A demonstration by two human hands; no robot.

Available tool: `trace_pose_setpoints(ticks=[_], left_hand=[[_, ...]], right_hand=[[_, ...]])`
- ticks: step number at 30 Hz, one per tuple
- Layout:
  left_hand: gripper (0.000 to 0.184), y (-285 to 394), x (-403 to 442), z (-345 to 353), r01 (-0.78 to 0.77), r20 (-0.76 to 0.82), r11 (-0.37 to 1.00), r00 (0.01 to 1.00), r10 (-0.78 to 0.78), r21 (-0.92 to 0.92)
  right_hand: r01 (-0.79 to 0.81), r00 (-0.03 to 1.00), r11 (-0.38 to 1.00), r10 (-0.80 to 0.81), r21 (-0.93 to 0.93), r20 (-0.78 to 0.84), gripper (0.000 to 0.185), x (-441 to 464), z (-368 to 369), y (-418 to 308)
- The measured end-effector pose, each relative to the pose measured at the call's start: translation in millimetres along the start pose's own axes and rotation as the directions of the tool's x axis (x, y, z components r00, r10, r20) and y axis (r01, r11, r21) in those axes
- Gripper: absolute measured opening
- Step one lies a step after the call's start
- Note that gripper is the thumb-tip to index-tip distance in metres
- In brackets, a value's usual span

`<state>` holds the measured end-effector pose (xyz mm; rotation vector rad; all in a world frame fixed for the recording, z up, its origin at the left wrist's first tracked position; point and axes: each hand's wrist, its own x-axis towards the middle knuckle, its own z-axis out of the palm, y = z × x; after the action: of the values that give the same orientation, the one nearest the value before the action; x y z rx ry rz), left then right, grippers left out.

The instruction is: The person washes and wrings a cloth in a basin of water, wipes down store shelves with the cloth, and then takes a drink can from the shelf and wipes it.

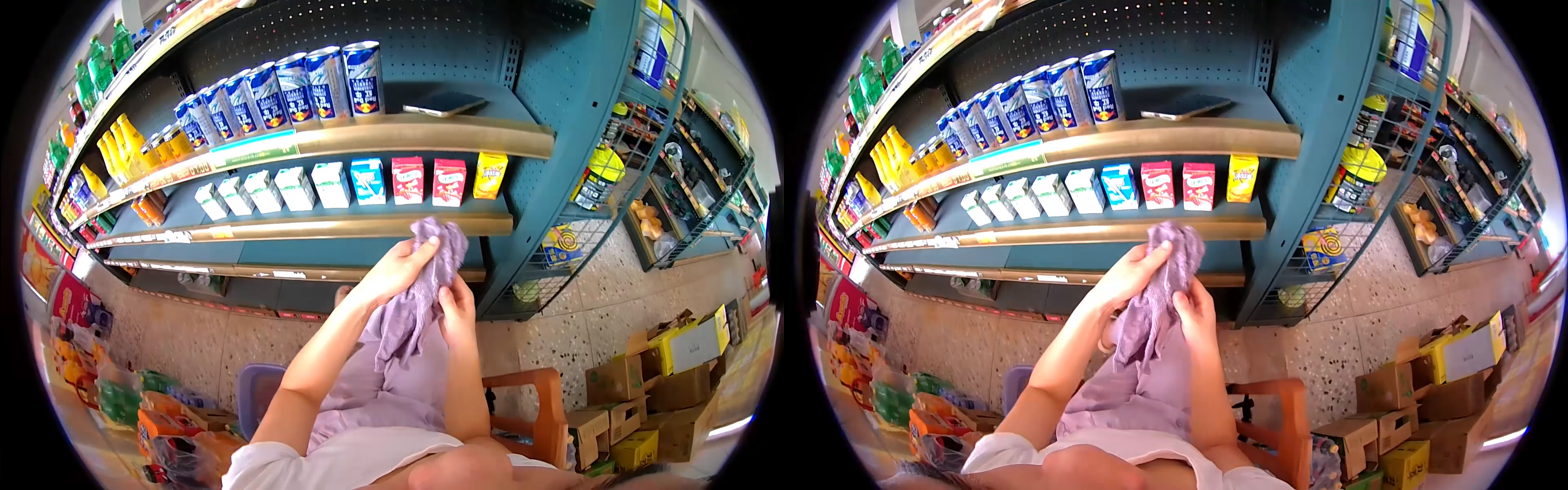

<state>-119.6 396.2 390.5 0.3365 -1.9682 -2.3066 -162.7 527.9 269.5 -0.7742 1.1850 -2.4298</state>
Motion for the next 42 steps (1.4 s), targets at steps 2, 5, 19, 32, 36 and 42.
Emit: trace_pose_setpoints(ticks=[2, 5, 19, 32, 36, 42], left_hand=[[0.040, 18.7, 17.7, -12.3, -0.101, 0.133, 0.928, 0.990, 0.056, 0.359], [0.034, 70.2, 27.6, -11.0, -0.222, 0.251, 0.763, 0.965, 0.082, 0.607], [0.096, 221.4, 195.2, -1.9, -0.119, 0.121, -0.051, 0.991, 0.049, 0.992], [0.093, 230.6, 82.0, -24.3, -0.336, 0.302, -0.012, 0.830, 0.469, 0.942], [0.091, 192.4, -24.9, -61.0, -0.417, 0.329, 0.280, 0.891, 0.313, 0.864], [0.086, 38.2, -62.6, -136.7, 0.003, 0.135, 0.523, 0.965, -0.226, 0.853]], right_hand=[[-0.026, 0.998, 0.995, 0.031, 0.096, -0.052, 0.041, 1.6, 1.2, -7.6], [0.128, 0.990, 0.941, -0.100, 0.315, -0.102, 0.048, 9.0, 1.2, -28.0], [0.258, 0.947, 0.955, -0.221, 0.146, -0.231, 0.059, -31.8, -45.4, -50.2], [0.197, 0.901, 0.970, -0.121, 0.142, -0.417, 0.055, -40.0, -45.5, -53.1], [0.195, 0.907, 0.973, -0.130, 0.125, -0.402, 0.052, -32.6, -54.2, -50.6], [0.207, 0.905, 0.972, -0.149, 0.108, -0.399, 0.049, -21.5, -59.5, -53.3]])
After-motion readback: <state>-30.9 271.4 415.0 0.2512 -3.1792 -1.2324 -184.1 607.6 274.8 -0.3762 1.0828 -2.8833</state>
